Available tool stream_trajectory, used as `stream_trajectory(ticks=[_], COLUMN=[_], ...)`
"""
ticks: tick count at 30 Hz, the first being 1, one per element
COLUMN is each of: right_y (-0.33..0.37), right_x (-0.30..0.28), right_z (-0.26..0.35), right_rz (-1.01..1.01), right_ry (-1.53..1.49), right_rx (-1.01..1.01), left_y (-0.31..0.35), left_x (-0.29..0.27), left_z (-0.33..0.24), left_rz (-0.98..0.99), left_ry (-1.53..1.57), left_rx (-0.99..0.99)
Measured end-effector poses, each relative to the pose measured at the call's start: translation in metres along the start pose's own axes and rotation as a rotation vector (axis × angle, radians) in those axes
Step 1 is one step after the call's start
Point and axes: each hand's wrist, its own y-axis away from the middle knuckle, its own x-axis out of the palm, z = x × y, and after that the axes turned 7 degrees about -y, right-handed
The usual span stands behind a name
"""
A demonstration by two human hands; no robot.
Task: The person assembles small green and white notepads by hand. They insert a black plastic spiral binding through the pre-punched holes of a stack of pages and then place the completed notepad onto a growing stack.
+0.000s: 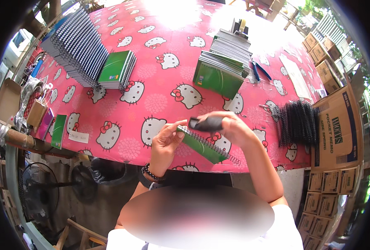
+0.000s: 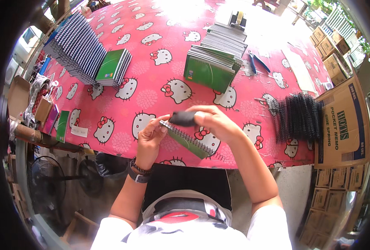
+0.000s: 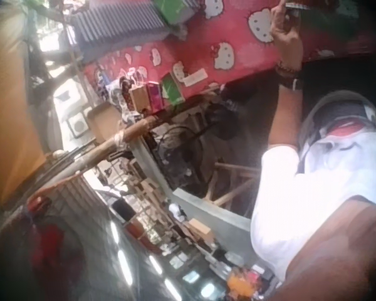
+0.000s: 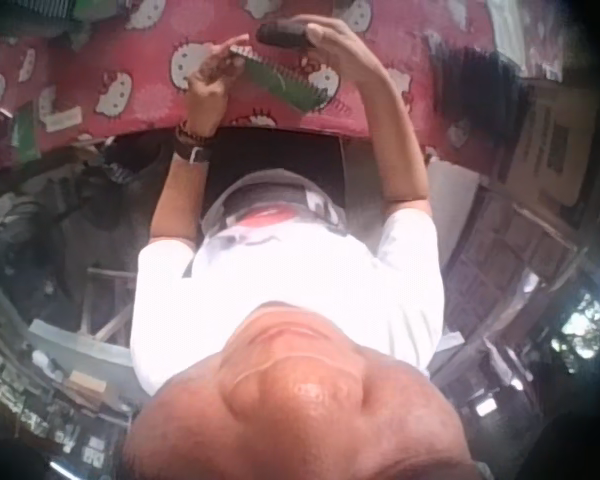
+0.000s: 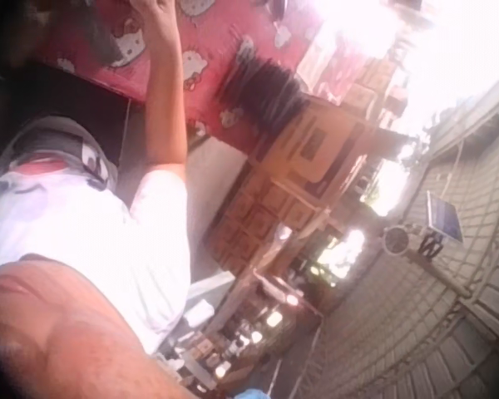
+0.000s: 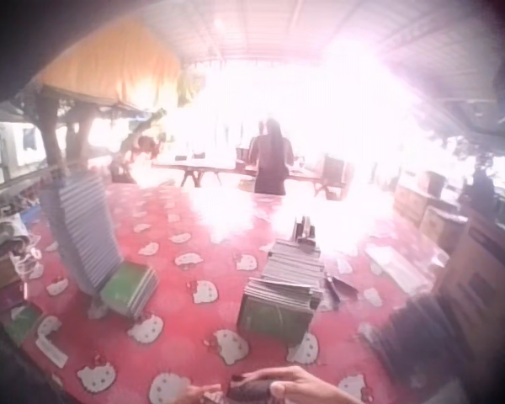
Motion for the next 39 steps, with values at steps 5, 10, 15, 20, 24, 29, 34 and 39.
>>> stream_trajectory(ticks=[5, 10, 15, 20, 24, 29, 34, 39], right_y=[0.005, 0.034, 0.028, 0.032, 0.030, 0.026, 0.027, 0.021], right_x=[-0.005, -0.020, 0.053, 0.052, 0.050, 0.054, 0.055, 0.062], right_z=[0.006, 0.017, 0.019, 0.022, 0.018, 0.021, 0.022, 0.015], right_rz=[-0.205, -0.643, -0.379, -0.330, -0.314, -0.280, -0.278, -0.281], right_ry=[0.524, 1.638, 0.910, 0.804, 0.788, 0.912, 0.968, 1.012], right_rx=[0.049, -0.389, -0.585, -0.567, -0.605, -0.648, -0.644, -0.670], left_y=[0.000, -0.006, -0.019, -0.017, -0.014, -0.011, -0.004, -0.007], left_x=[0.000, 0.008, 0.031, 0.039, 0.039, 0.034, 0.038, 0.033], left_z=[-0.003, -0.026, -0.043, -0.054, -0.053, -0.053, -0.054, -0.046], left_rz=[-0.032, 0.024, 0.039, 0.060, 0.077, 0.067, 0.037, -0.034], left_ry=[0.043, -0.107, -0.292, -0.207, -0.151, -0.123, -0.200, -0.102], left_rx=[-0.017, 0.099, 0.249, 0.179, 0.152, 0.152, 0.087, 0.066])
